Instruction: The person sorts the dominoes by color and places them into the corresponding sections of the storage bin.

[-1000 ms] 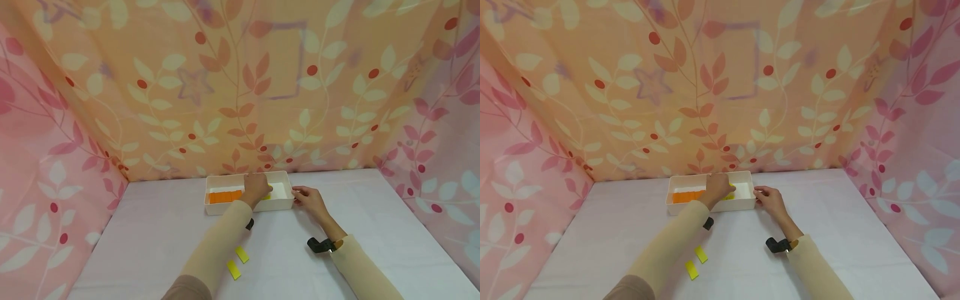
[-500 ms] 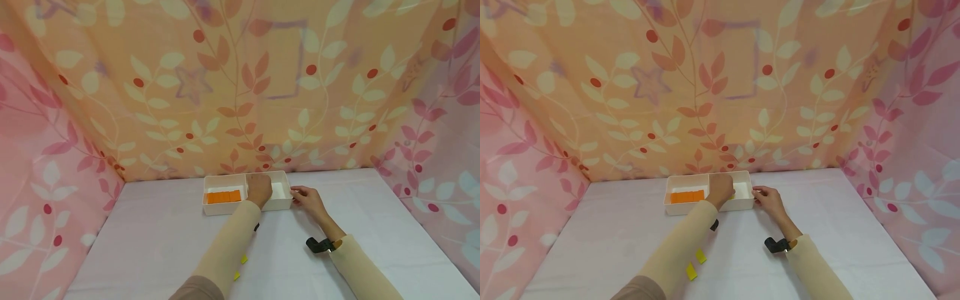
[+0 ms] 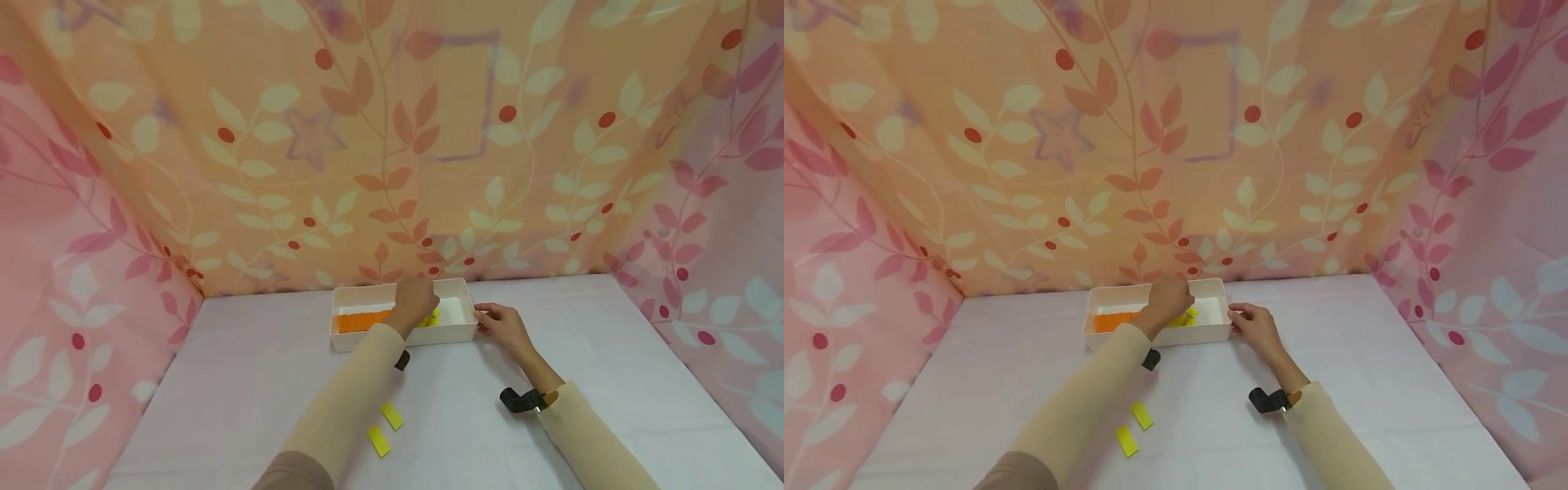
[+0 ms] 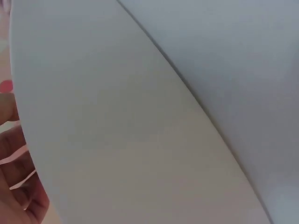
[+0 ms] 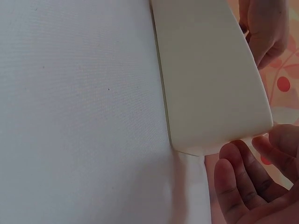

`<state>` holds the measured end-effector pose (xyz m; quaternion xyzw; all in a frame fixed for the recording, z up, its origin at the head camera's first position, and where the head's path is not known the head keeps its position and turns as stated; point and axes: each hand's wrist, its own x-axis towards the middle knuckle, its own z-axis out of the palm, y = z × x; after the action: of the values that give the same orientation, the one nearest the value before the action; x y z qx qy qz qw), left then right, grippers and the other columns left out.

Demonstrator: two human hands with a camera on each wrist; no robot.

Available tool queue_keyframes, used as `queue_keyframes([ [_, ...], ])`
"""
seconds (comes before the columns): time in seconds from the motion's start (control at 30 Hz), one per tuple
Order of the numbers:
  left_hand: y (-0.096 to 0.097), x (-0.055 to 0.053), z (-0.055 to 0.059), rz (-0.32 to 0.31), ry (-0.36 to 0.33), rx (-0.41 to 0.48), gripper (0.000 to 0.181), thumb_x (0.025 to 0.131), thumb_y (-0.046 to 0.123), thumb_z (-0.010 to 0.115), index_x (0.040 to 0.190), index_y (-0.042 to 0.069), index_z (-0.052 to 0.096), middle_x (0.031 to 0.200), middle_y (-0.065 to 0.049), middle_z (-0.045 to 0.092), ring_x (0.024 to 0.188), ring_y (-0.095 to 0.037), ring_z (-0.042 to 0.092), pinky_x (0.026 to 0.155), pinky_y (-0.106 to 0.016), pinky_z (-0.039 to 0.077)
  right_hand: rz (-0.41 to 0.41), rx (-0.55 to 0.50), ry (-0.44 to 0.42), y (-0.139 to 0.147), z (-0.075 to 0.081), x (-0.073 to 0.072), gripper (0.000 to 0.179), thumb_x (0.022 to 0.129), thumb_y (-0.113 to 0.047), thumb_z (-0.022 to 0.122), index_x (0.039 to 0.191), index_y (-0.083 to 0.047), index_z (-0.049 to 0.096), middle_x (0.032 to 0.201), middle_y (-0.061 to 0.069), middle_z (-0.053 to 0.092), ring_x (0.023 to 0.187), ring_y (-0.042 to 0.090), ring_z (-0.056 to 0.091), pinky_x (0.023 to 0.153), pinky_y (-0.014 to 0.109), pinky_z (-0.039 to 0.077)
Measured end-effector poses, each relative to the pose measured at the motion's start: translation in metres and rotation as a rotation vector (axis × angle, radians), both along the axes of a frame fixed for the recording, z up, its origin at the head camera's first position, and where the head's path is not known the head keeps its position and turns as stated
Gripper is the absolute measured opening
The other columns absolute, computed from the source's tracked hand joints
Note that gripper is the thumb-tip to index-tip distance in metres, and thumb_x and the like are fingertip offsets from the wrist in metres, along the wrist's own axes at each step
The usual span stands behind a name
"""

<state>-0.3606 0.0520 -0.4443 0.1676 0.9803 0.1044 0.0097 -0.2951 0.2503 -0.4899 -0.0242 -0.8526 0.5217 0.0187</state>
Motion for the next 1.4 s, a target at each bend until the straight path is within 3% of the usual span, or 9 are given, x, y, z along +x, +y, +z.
queue_keyframes([
  [0.13, -0.014, 0.003, 0.004, -0.005, -0.014, 0.119, 0.023, 0.094, 0.023, 0.060, 0.079, 0.010, 0.072, 0.062, 0.002, 0.055, 0.062, -0.015, 0.051, 0.061, -0.023, 0.044, 0.000, 0.003, -0.011, 0.001, -0.001, 0.001, 0.037, 0.096, -0.018, 0.061, 0.123, 0.006, 0.062, 0.099, 0.025, 0.069, 0.074, 0.013, 0.064, 0.065, 0.021, 0.055],
  [0.23, -0.021, 0.007, 0.006, -0.013, -0.025, 0.199, 0.017, 0.094, 0.024, 0.061, 0.095, 0.012, 0.073, 0.079, 0.003, 0.065, 0.068, -0.012, 0.052, 0.063, -0.020, 0.045, 0.001, 0.006, -0.009, 0.001, -0.001, 0.000, 0.038, 0.096, -0.018, 0.060, 0.124, 0.007, 0.061, 0.100, 0.026, 0.069, 0.073, 0.011, 0.064, 0.065, 0.021, 0.055],
  [0.33, -0.027, 0.015, 0.011, -0.025, -0.037, 0.274, 0.019, 0.093, 0.023, 0.061, 0.099, 0.011, 0.074, 0.088, 0.001, 0.069, 0.072, -0.013, 0.054, 0.065, -0.021, 0.047, 0.004, -0.004, 0.000, -0.001, 0.001, 0.000, 0.037, 0.096, -0.017, 0.061, 0.123, 0.008, 0.061, 0.096, 0.026, 0.069, 0.070, 0.009, 0.063, 0.063, 0.020, 0.054],
  [0.57, -0.035, 0.048, 0.025, -0.093, -0.020, 0.370, 0.020, 0.093, 0.024, 0.062, 0.096, 0.010, 0.076, 0.094, 0.000, 0.073, 0.086, -0.017, 0.060, 0.080, -0.030, 0.050, -0.004, -0.014, 0.005, -0.002, 0.003, 0.000, 0.034, 0.095, -0.015, 0.061, 0.121, 0.007, 0.062, 0.089, 0.021, 0.069, 0.068, 0.009, 0.062, 0.062, 0.021, 0.054],
  [0.67, -0.040, 0.064, 0.028, -0.122, -0.032, 0.384, 0.020, 0.093, 0.025, 0.063, 0.095, 0.011, 0.076, 0.094, 0.000, 0.074, 0.085, -0.017, 0.060, 0.078, -0.029, 0.049, -0.003, -0.010, 0.004, -0.002, 0.002, 0.000, 0.034, 0.095, -0.015, 0.061, 0.121, 0.007, 0.063, 0.086, 0.019, 0.069, 0.067, 0.010, 0.062, 0.061, 0.022, 0.054],
  [0.9, -0.058, 0.095, 0.026, -0.105, -0.183, 0.361, 0.019, 0.092, 0.030, 0.064, 0.097, 0.015, 0.074, 0.094, 0.003, 0.069, 0.084, -0.012, 0.054, 0.073, -0.023, 0.048, -0.007, 0.002, 0.006, -0.002, 0.001, 0.001, 0.034, 0.095, -0.014, 0.061, 0.121, 0.008, 0.063, 0.081, 0.012, 0.068, 0.066, 0.011, 0.062, 0.061, 0.022, 0.054],
  [1.13, -0.078, 0.121, 0.018, -0.123, -0.233, 0.348, 0.018, 0.090, 0.031, 0.068, 0.098, 0.016, 0.073, 0.098, 0.002, 0.068, 0.086, -0.014, 0.056, 0.073, -0.025, 0.050, -0.018, 0.020, 0.008, -0.001, 0.000, 0.001, 0.035, 0.096, -0.016, 0.061, 0.122, 0.007, 0.062, 0.084, 0.017, 0.069, 0.068, 0.012, 0.063, 0.062, 0.023, 0.054],
  [1.3, -0.092, 0.137, 0.003, -0.142, -0.219, 0.195, 0.025, 0.088, 0.033, 0.071, 0.103, 0.013, 0.072, 0.096, -0.001, 0.067, 0.088, -0.015, 0.056, 0.077, -0.028, 0.051, -0.021, 0.017, -0.005, -0.002, -0.003, 0.001, 0.036, 0.096, -0.016, 0.061, 0.122, 0.007, 0.062, 0.084, 0.016, 0.070, 0.068, 0.013, 0.064, 0.062, 0.025, 0.055],
  [1.4, -0.100, 0.144, -0.004, -0.161, -0.172, 0.079, 0.030, 0.086, 0.036, 0.071, 0.104, 0.012, 0.071, 0.093, 0.000, 0.066, 0.084, -0.014, 0.055, 0.076, -0.030, 0.050, -0.018, 0.016, -0.006, -0.001, -0.001, 0.000, 0.036, 0.096, -0.017, 0.061, 0.123, 0.006, 0.062, 0.083, 0.014, 0.069, 0.068, 0.013, 0.063, 0.063, 0.024, 0.055],
])
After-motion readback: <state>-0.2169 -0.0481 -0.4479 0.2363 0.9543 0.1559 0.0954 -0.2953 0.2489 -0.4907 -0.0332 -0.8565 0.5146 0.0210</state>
